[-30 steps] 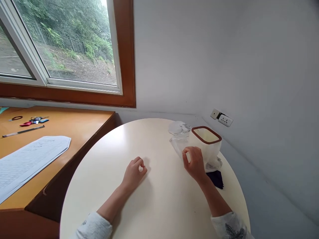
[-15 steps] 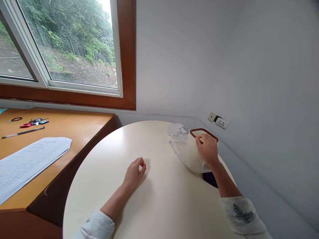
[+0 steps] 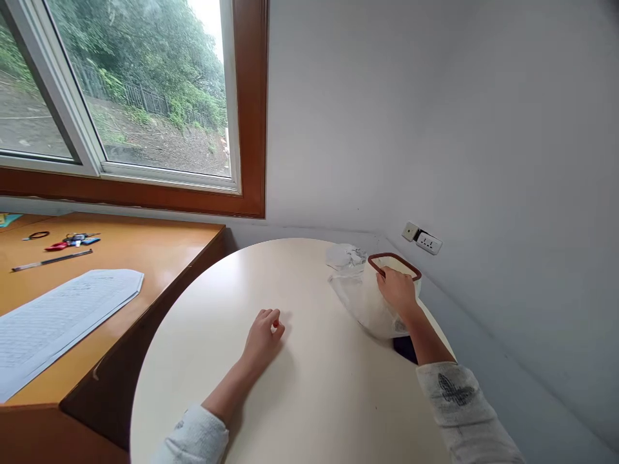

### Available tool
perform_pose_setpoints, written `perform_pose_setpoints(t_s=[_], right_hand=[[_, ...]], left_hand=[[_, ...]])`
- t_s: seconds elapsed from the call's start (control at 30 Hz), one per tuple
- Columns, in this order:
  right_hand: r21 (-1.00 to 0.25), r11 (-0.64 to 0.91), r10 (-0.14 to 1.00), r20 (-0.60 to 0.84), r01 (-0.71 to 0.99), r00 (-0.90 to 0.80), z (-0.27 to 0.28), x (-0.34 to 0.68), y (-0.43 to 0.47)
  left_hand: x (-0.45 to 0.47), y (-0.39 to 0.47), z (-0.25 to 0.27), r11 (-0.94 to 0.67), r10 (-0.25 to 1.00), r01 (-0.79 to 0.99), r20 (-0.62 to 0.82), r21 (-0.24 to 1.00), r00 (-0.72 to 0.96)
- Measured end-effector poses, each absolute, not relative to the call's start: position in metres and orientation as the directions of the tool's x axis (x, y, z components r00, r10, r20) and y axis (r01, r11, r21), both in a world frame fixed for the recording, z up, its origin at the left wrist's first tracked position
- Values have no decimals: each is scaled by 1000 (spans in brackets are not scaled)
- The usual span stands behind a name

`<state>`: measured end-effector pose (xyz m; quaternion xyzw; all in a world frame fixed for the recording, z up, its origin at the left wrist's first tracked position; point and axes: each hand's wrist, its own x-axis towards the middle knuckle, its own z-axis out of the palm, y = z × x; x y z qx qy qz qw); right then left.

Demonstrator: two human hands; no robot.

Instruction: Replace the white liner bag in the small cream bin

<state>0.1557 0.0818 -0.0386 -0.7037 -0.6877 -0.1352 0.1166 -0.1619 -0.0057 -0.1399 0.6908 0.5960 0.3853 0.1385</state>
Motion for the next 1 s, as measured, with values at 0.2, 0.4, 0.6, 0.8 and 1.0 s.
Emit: perform_pose_setpoints(t_s=[0.2, 0.4, 0.6, 0.8, 1.0], right_hand=[[38, -64, 943, 328, 997, 48, -34, 153, 74], [23, -55, 930, 365, 998, 43, -23, 144, 50], [-9, 32, 883, 468, 999, -24, 0, 131, 17], [-24, 235, 809, 559, 972, -182, 15, 112, -11], [-44, 514, 726, 554, 857, -407, 3, 85, -23]], left_hand=[[-162, -8, -140, -250, 938, 684, 347, 685, -4], [-159, -10, -139, -250, 942, 637, 335, 729, -14], [-159, -11, -136, -263, 937, 609, 349, 748, -24], [-161, -12, -134, -250, 907, 600, 401, 760, -130], [-162, -14, -125, -378, 852, 519, 508, 767, -129]])
